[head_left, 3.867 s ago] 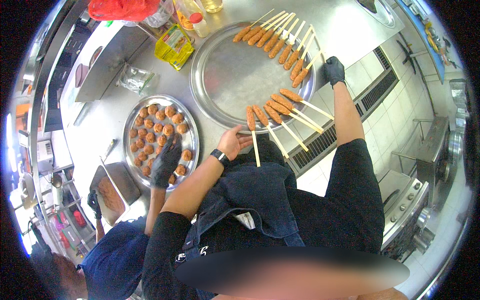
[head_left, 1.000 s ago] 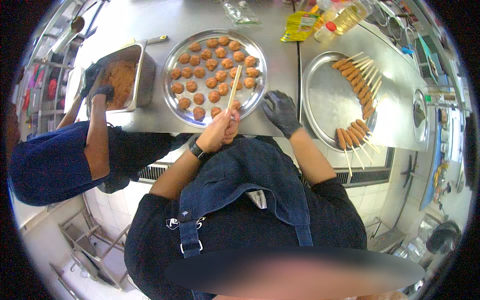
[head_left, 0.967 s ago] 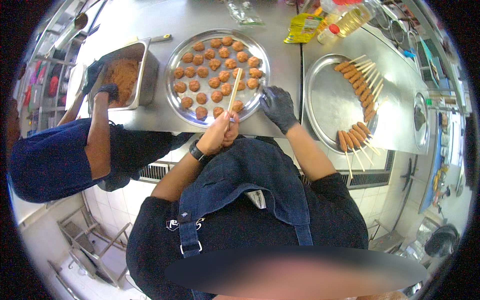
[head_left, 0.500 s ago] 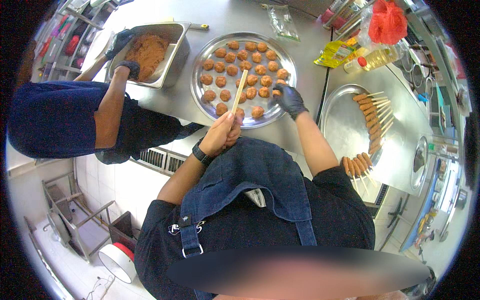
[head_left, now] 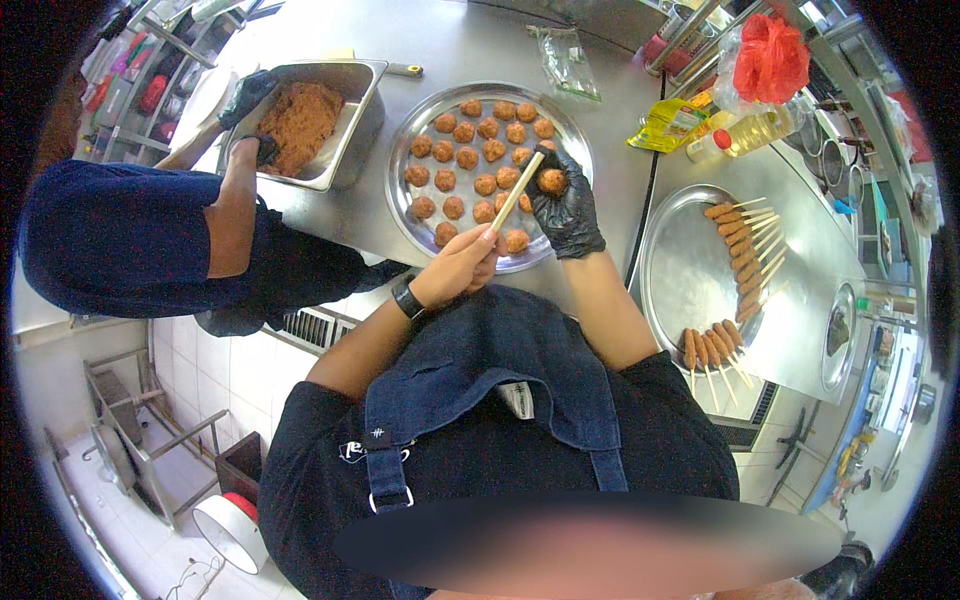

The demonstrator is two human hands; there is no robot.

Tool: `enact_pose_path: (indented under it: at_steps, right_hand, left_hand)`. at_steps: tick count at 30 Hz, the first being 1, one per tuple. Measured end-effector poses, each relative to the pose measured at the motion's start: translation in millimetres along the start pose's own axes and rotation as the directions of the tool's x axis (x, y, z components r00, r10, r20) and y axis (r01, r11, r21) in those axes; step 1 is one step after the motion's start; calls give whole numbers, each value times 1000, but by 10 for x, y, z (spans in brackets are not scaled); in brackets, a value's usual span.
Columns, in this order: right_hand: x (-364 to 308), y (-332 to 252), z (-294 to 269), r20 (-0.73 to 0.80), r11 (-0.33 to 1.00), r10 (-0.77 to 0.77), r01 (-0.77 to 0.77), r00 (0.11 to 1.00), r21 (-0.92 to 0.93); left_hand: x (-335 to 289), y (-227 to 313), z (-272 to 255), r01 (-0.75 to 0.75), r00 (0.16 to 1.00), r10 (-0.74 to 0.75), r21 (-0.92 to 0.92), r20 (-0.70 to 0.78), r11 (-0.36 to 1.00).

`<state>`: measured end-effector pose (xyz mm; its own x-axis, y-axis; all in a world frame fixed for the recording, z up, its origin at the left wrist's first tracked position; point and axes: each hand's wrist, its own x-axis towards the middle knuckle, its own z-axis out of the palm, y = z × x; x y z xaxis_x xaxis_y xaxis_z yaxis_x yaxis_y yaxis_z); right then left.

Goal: The person inserts wooden skewers into round meatballs and then coats them with a brown batter from a tray. The person places the finished skewered items onto a metal tray. Another person is visible in the background also handling batter.

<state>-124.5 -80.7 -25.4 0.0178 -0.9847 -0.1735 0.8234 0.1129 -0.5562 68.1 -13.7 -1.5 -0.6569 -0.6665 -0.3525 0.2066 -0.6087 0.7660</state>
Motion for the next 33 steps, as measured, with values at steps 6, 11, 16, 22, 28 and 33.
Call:
enact_pose_path:
  at_steps: [6,11,16,22,28,33]
  right_hand:
    - [-21,11,166,-2,973,-181,179,983,-144]
    - [-43,99,356,-189,893,-384,312,904,-323]
    - [-99,-9,452,-174,989,-145,139,974,-43]
    - [-27,-22,448,102,993,-106,101,989,54]
    - [-117,37,616,115,947,-134,161,984,-278]
    - [-150,-127,583,130,989,96,-79,987,-128]
  left_hand:
    - [189,-30,59,26,999,-19,183,-40,983]
    - [254,-67,97,-209,956,282,484,-82,850]
    - [159,7,162,-155,888,439,809,-138,568]
    - [172,-1,123,-170,867,474,800,-156,575]
    - [59,-32,-48,-42,984,92,-309,152,950]
    - [111,-66,44,-80,996,75,92,55,993]
